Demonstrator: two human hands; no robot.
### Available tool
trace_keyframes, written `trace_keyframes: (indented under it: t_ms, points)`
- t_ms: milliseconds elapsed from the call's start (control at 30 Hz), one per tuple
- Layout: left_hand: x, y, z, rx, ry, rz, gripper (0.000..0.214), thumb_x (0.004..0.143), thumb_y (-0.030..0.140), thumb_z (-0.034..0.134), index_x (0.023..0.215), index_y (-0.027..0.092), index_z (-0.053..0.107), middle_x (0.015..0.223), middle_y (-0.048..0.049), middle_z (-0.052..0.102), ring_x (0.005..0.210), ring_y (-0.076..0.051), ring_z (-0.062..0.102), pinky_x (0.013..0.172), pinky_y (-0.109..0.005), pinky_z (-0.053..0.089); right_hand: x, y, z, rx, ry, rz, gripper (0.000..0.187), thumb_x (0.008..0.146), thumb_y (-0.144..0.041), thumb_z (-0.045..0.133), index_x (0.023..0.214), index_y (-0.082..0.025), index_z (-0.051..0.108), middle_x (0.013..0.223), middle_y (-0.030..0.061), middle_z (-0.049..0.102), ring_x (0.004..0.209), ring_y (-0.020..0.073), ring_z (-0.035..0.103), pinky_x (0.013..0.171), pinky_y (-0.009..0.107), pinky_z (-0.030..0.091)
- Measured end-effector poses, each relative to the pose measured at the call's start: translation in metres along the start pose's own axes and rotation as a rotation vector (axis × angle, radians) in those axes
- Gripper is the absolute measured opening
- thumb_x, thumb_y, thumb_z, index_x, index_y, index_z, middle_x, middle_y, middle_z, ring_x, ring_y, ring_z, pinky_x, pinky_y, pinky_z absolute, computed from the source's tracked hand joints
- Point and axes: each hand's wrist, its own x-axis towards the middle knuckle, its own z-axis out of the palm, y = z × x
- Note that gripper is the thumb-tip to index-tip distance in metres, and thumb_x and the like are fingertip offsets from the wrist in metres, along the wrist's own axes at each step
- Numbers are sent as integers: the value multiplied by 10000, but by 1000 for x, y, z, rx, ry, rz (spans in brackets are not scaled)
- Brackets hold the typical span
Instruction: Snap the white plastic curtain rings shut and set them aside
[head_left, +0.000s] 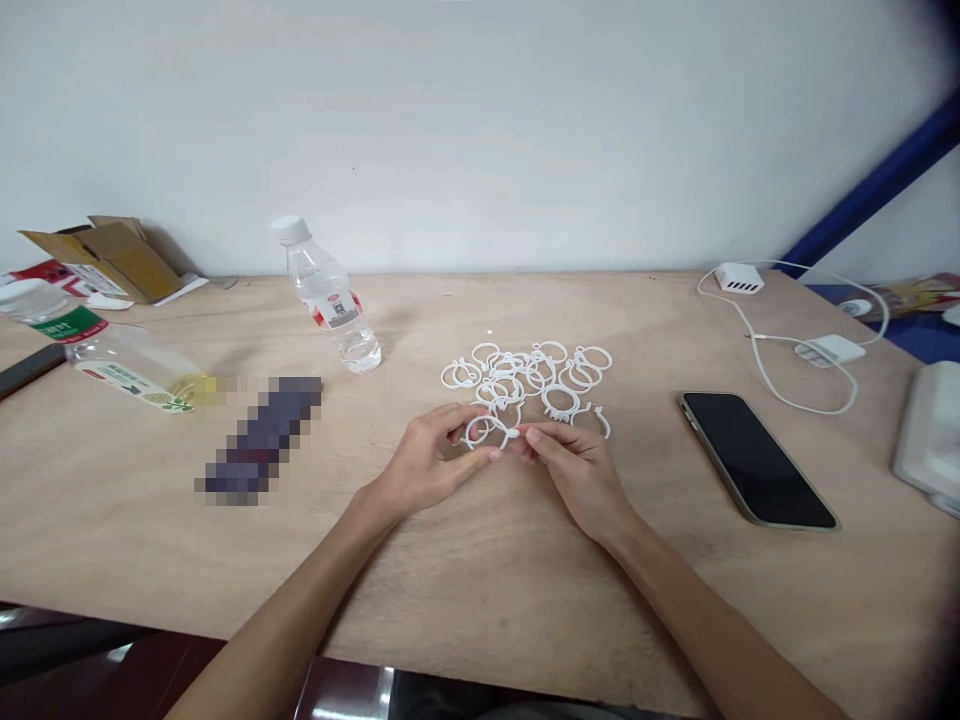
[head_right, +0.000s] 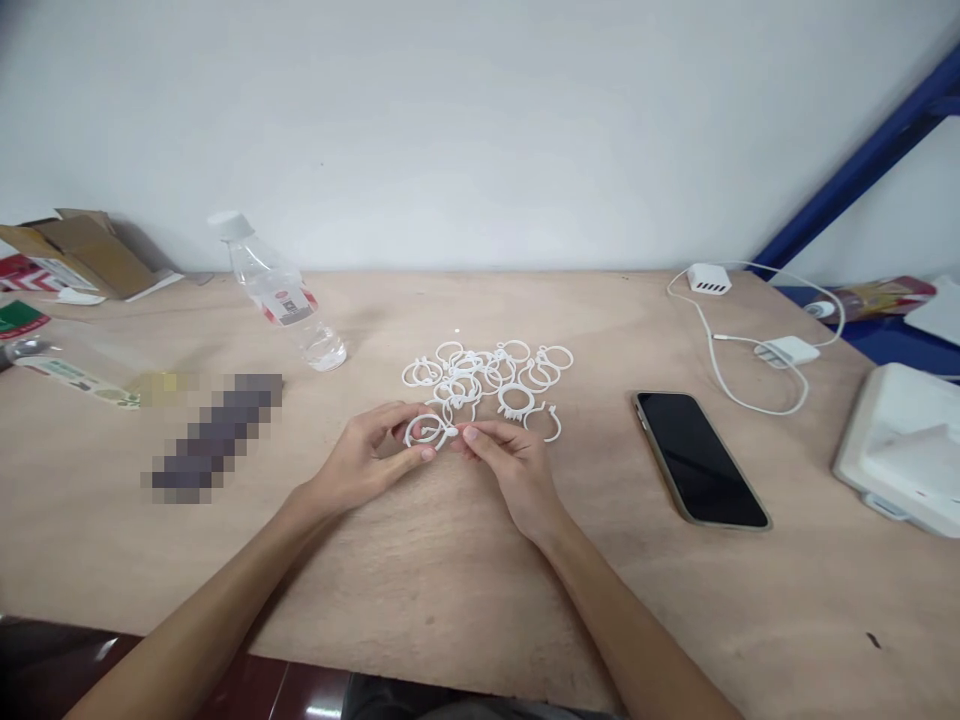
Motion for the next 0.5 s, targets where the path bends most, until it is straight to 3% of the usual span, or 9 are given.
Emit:
trace_keyframes:
  t_ms: [133, 267, 400, 500]
  points:
    - [-10, -22, -25, 296, 129, -101, 377, 831, 467, 599, 1071, 182, 655, 792, -27, 632, 705, -165, 541, 691, -294, 446, 1, 0, 3, 47, 61, 9, 254, 729, -460, 729, 750, -210, 764, 706, 40, 699, 656, 152, 551, 686, 330, 452]
    - [-20, -52, -41, 546, 175, -195, 373, 871, 462, 532, 1123, 211, 644, 937, -67, 651, 888, -228, 563, 879, -398, 433, 1, 0, 5, -34, 13, -25, 267, 762, -456, 697, 746, -197, 761, 687, 36, 669, 679, 156, 556, 674, 315, 442]
    - [-24, -54, -33, 749, 271, -204, 394, 874, 429, 527, 1198, 224, 617, 1231, -144, 535, 1097, -318, 479, 948, -515, 374, 1, 0, 5, -50, 12, -40, 314, 768, -485, 674, 731, -182, 750, 700, 48, 673, 675, 156, 552, 664, 310, 445]
    - [-25, -38, -18, 735, 266, -127, 417, 863, 416, 552, 1236, 233, 589, 1256, -135, 520, 1112, -313, 462, 961, -518, 358, 1, 0, 6, -51, 16, -34, 337, 757, -501, 674, 738, -172, 747, 726, 64, 691, 675, 161, 559, 666, 315, 457]
